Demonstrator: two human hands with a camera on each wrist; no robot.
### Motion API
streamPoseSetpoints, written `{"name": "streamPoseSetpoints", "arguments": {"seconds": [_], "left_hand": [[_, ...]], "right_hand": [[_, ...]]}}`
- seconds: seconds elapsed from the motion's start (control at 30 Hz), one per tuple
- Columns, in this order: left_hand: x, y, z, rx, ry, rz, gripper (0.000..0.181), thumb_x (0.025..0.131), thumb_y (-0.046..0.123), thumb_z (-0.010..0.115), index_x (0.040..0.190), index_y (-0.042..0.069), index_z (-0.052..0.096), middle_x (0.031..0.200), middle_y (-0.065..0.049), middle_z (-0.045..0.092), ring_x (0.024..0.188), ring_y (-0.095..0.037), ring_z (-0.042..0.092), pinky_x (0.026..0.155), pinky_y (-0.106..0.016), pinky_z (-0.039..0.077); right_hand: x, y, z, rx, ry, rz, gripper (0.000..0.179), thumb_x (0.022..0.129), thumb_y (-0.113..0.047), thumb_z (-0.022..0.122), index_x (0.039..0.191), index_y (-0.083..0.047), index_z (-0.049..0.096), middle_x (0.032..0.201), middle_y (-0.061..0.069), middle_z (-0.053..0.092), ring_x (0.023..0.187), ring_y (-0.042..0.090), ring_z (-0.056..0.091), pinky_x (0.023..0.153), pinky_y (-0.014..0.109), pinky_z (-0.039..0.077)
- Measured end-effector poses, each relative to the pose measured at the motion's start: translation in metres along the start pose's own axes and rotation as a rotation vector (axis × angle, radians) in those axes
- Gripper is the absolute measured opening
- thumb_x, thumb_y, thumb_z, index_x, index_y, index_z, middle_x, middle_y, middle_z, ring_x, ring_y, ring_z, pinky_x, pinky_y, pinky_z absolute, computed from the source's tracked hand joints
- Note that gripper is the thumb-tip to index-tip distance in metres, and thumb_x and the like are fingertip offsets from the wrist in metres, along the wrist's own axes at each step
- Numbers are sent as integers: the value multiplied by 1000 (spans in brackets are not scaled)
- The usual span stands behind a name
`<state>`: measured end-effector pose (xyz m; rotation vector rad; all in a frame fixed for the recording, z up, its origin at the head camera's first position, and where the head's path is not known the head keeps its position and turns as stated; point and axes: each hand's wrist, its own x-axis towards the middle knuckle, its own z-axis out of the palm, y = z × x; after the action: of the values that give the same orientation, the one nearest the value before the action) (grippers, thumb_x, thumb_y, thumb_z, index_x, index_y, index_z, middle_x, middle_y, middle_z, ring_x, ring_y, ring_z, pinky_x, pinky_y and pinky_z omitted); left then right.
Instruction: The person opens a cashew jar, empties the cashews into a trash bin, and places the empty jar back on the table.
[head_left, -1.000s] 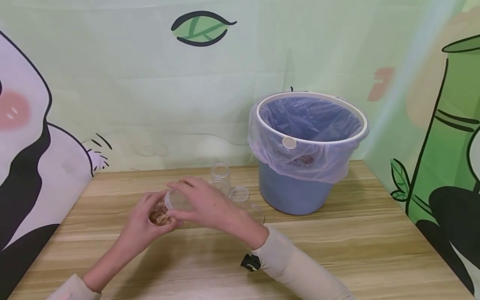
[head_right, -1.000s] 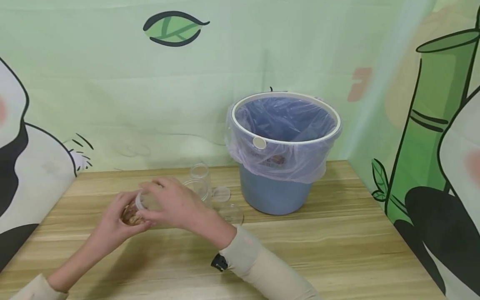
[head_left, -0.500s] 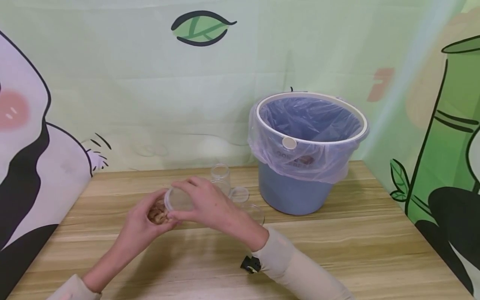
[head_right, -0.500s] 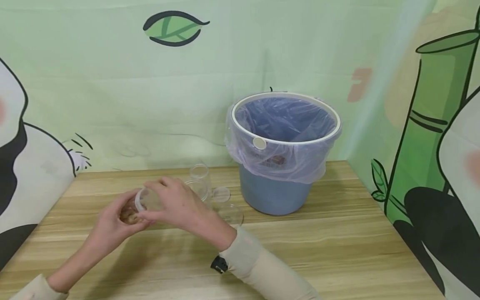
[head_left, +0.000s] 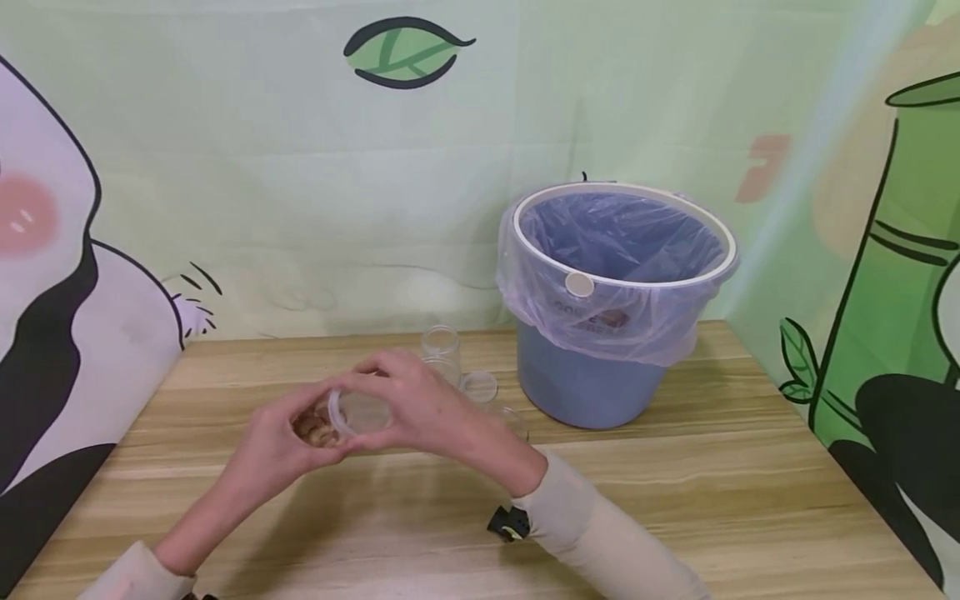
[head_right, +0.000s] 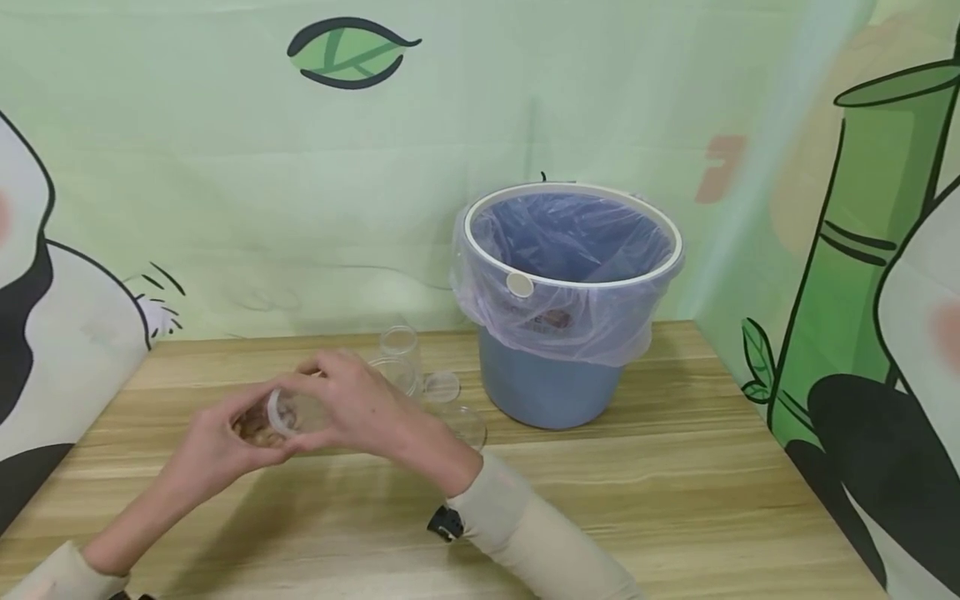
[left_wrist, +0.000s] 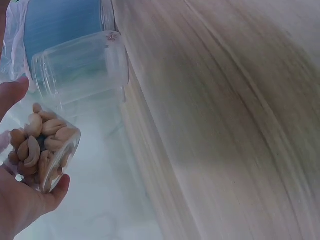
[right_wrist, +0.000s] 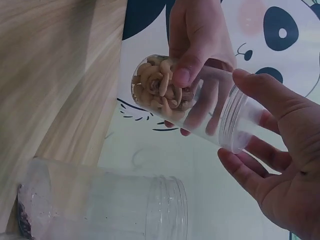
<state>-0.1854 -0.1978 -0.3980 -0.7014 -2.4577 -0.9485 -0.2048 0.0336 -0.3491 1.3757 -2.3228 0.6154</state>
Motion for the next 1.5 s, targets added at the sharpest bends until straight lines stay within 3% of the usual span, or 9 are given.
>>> {"name": "streamPoseSetpoints", "arguments": {"seconds": [0.13, 0.27, 0.47, 0.67, 0.83, 1.07, 1.17, 1.3, 1.5], "left_hand": [[1, 1, -1, 25, -4, 4, 80, 60, 4, 97, 133, 7, 65, 118, -10, 73, 99, -20, 66, 82, -14, 49], [2, 3, 2, 35, 4, -9, 80, 64, 6, 96, 136, 6, 62, 117, -12, 72, 99, -22, 66, 82, -18, 50], [4, 5, 3, 19, 48, 15, 78, 66, 6, 96, 135, 4, 60, 120, -14, 70, 100, -25, 67, 80, -24, 56], [6, 7, 7, 81, 81, 115, 80, 62, 7, 97, 133, 4, 60, 119, -10, 68, 102, -22, 66, 85, -25, 56], [5, 7, 8, 77, 95, 122, 80, 60, 8, 98, 132, 6, 62, 117, -9, 69, 102, -21, 66, 87, -14, 51], [-1, 5, 5, 61, 88, 89, 82, 59, -2, 96, 133, 6, 63, 120, -11, 69, 102, -23, 64, 90, -6, 42], [-4, 4, 4, 67, 92, 85, 82, 57, -4, 96, 131, 5, 63, 119, -11, 69, 103, -24, 64, 91, -4, 39], [-7, 2, 4, 78, 97, 89, 82, 57, -3, 96, 131, 5, 63, 114, -9, 70, 98, -20, 65, 88, -5, 41], [-7, -1, 7, 60, 100, 110, 83, 56, 0, 97, 132, 4, 62, 112, -9, 70, 96, -17, 64, 85, -6, 45]], "right_hand": [[2, 0, -4, 16, -59, 34, 72, 79, -44, 86, 141, -16, 61, 131, 5, 62, 120, 20, 57, 106, 32, 45], [3, -3, -8, 76, -123, 153, 72, 87, -48, 79, 147, -18, 53, 142, 6, 56, 130, 21, 52, 110, 34, 43], [7, -19, -7, 144, -44, 406, 58, 102, -51, 56, 146, -13, 53, 142, 8, 55, 126, 22, 57, 102, 39, 51], [9, -25, -5, 109, -12, 548, 62, 100, -58, 54, 140, -10, 58, 139, 9, 57, 126, 24, 57, 105, 41, 48], [8, -23, -3, 77, -21, 489, 56, 97, -51, 64, 135, -11, 61, 131, 7, 60, 117, 20, 59, 98, 34, 52], [5, -13, -1, 23, -57, 148, 48, 92, -31, 75, 136, -15, 61, 138, 4, 56, 128, 18, 50, 111, 28, 39], [4, -12, 1, 37, -89, 86, 48, 94, -29, 73, 139, -17, 59, 141, 4, 52, 131, 18, 46, 113, 28, 37], [4, -16, 4, 75, -101, 131, 50, 100, -39, 64, 144, -17, 54, 147, 7, 47, 133, 22, 46, 112, 33, 40], [11, -25, 5, 134, -112, 330, 57, 106, -52, 45, 149, -16, 47, 147, 9, 47, 131, 24, 50, 106, 39, 47]]}}
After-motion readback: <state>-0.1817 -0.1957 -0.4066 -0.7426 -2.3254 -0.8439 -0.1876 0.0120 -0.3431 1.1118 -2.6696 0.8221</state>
